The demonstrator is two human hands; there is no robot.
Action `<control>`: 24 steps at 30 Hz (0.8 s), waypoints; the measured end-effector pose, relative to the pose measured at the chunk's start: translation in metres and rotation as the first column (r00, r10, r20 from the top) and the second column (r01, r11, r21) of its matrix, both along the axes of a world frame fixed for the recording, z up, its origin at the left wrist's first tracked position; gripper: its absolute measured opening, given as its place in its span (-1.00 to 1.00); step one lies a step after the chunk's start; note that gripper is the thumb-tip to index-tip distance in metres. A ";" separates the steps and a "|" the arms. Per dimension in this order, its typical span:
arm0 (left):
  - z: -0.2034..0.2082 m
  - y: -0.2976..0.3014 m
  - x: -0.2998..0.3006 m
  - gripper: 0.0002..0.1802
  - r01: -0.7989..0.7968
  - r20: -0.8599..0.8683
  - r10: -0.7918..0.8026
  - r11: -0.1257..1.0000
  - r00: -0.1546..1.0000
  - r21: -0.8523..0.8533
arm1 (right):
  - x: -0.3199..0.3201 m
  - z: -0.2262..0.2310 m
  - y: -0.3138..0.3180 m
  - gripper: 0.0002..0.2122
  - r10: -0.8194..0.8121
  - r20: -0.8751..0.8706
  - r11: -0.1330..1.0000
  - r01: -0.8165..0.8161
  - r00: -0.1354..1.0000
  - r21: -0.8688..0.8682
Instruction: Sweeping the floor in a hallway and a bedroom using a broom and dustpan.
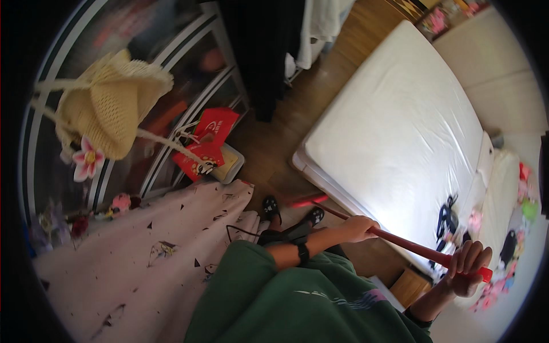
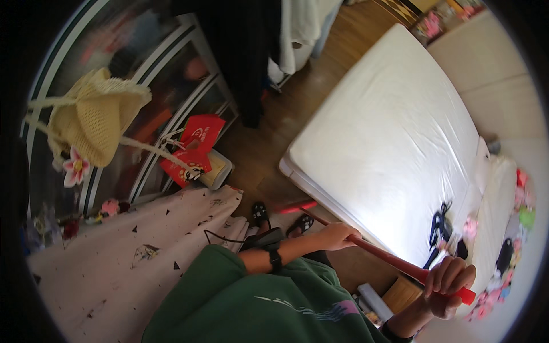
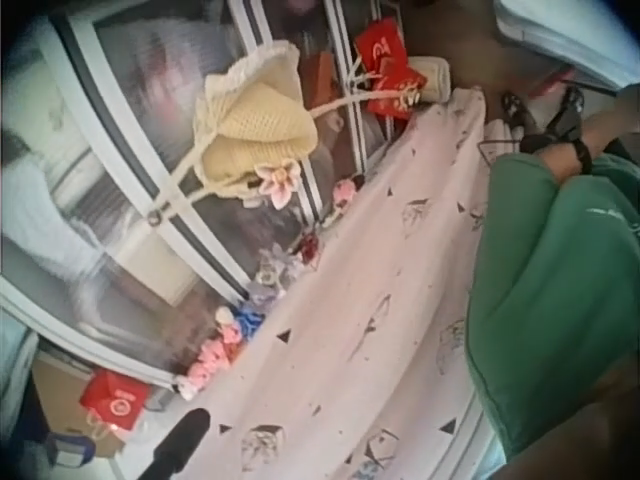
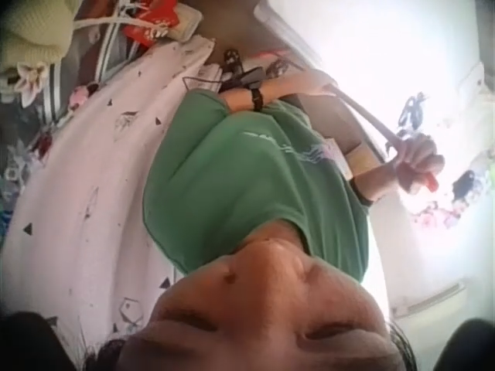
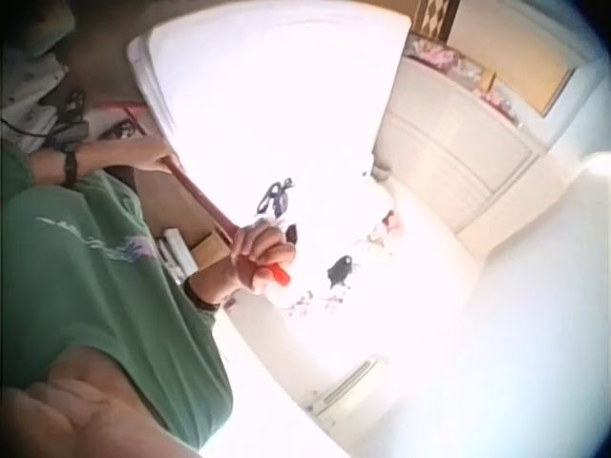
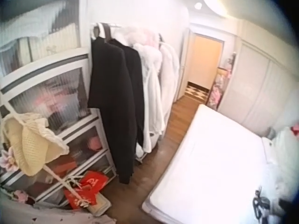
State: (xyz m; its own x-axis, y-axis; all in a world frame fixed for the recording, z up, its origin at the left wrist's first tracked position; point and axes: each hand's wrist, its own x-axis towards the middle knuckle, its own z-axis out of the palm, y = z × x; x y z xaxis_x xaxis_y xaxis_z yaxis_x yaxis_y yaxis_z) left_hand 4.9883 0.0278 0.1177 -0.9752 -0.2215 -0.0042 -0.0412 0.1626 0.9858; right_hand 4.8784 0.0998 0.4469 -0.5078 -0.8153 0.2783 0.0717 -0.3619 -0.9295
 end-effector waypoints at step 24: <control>-0.087 -0.052 0.086 -0.70 -0.005 0.164 0.088 0.893 0.983 -0.450 | 0.088 -0.104 -0.002 -0.51 -0.003 -0.119 0.993 0.016 0.993 0.114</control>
